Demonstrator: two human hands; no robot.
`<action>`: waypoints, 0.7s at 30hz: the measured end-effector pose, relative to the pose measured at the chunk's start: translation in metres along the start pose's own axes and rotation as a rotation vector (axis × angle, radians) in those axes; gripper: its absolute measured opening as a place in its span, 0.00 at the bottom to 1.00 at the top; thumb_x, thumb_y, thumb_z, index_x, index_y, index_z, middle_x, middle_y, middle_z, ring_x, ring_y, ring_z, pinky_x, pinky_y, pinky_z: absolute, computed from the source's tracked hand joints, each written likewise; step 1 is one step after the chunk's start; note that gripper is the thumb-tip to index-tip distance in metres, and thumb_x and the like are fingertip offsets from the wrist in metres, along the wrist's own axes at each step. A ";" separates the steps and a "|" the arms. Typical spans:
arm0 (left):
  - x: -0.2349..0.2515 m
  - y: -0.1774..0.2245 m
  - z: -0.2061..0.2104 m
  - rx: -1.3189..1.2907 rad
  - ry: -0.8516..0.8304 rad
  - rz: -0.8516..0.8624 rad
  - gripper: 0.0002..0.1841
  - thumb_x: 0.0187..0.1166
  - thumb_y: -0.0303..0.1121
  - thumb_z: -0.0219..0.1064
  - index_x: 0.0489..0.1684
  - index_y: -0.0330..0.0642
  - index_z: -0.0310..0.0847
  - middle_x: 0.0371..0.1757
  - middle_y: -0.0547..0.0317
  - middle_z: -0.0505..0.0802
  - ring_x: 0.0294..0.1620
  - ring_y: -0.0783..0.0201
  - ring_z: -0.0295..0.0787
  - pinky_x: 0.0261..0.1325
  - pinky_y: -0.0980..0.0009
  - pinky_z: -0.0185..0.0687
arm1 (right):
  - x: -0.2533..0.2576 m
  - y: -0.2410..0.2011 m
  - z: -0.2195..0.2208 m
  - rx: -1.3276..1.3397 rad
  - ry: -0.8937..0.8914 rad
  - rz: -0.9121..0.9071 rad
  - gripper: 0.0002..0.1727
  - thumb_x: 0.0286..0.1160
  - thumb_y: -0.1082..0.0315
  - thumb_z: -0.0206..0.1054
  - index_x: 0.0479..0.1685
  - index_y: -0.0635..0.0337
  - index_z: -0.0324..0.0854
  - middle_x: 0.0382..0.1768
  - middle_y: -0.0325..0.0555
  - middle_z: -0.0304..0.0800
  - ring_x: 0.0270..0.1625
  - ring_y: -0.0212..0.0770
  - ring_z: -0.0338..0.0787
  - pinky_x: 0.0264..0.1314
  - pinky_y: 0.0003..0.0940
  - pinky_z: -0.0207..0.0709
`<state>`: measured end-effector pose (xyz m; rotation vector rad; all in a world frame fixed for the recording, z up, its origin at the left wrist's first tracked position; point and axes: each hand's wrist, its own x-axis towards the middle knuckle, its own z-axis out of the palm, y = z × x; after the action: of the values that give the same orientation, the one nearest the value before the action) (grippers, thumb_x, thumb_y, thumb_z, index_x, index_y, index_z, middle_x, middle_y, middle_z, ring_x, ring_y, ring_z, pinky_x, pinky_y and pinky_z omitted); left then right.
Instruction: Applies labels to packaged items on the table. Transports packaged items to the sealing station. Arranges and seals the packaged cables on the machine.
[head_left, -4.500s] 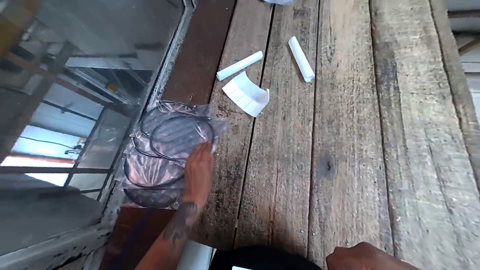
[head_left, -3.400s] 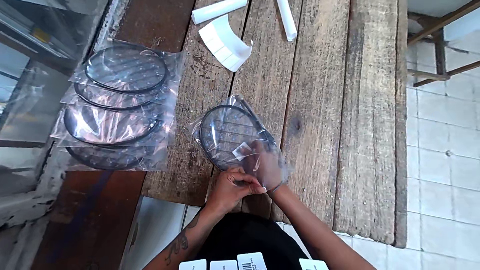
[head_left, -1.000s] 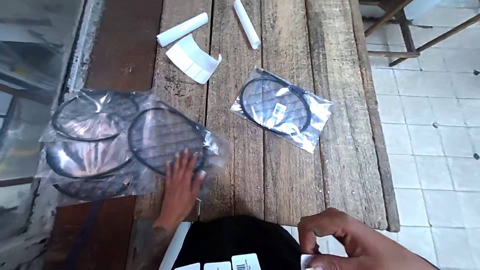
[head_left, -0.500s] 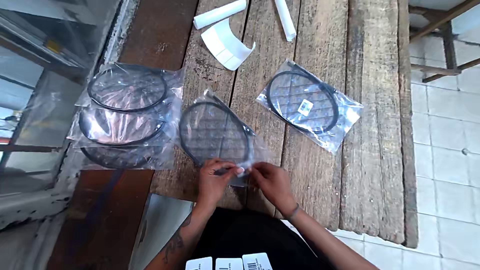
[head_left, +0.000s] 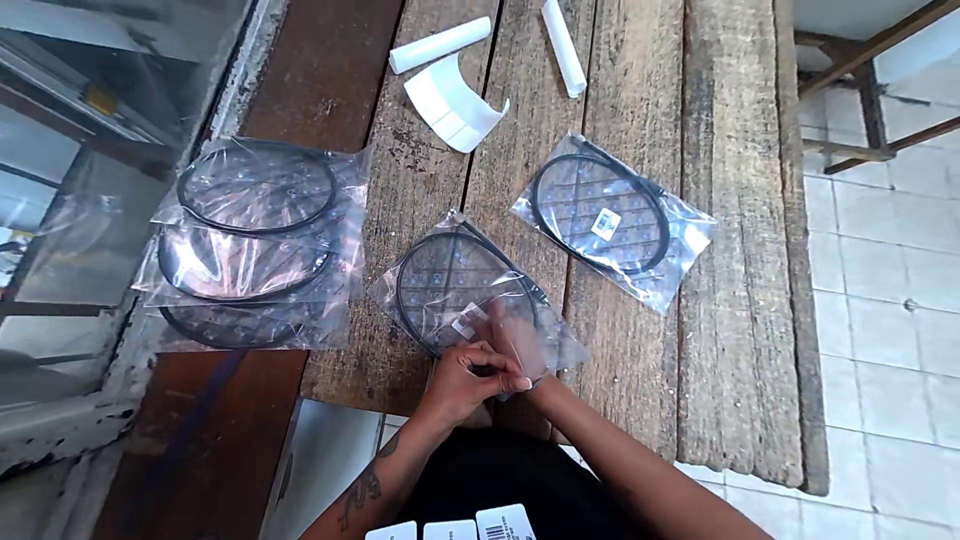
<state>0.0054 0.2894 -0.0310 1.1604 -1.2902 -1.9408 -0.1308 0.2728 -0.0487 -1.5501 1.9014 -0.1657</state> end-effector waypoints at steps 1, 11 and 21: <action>0.001 0.001 -0.001 0.004 -0.020 0.008 0.05 0.61 0.35 0.84 0.30 0.48 0.97 0.33 0.71 0.92 0.46 0.75 0.85 0.58 0.73 0.78 | 0.002 0.000 0.001 0.004 0.016 0.008 0.27 0.85 0.48 0.62 0.67 0.64 0.78 0.35 0.63 0.91 0.40 0.67 0.93 0.41 0.65 0.84; 0.007 -0.034 -0.107 1.476 0.185 0.346 0.47 0.74 0.79 0.44 0.94 0.68 0.55 0.97 0.65 0.53 0.97 0.51 0.40 0.85 0.19 0.24 | -0.027 0.053 0.006 0.020 0.287 -0.614 0.31 0.74 0.59 0.72 0.78 0.58 0.78 0.59 0.53 0.91 0.56 0.49 0.93 0.59 0.48 0.88; 0.007 -0.033 -0.108 1.438 0.138 0.351 0.45 0.77 0.76 0.47 0.93 0.63 0.59 0.97 0.62 0.55 0.97 0.50 0.40 0.91 0.30 0.31 | -0.012 0.052 0.008 -0.096 0.374 -0.606 0.32 0.93 0.48 0.44 0.84 0.58 0.72 0.85 0.44 0.74 0.88 0.40 0.70 0.94 0.57 0.52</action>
<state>0.0965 0.2477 -0.0826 1.3910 -2.6473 -0.4448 -0.1678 0.3012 -0.0752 -2.2517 1.6539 -0.6764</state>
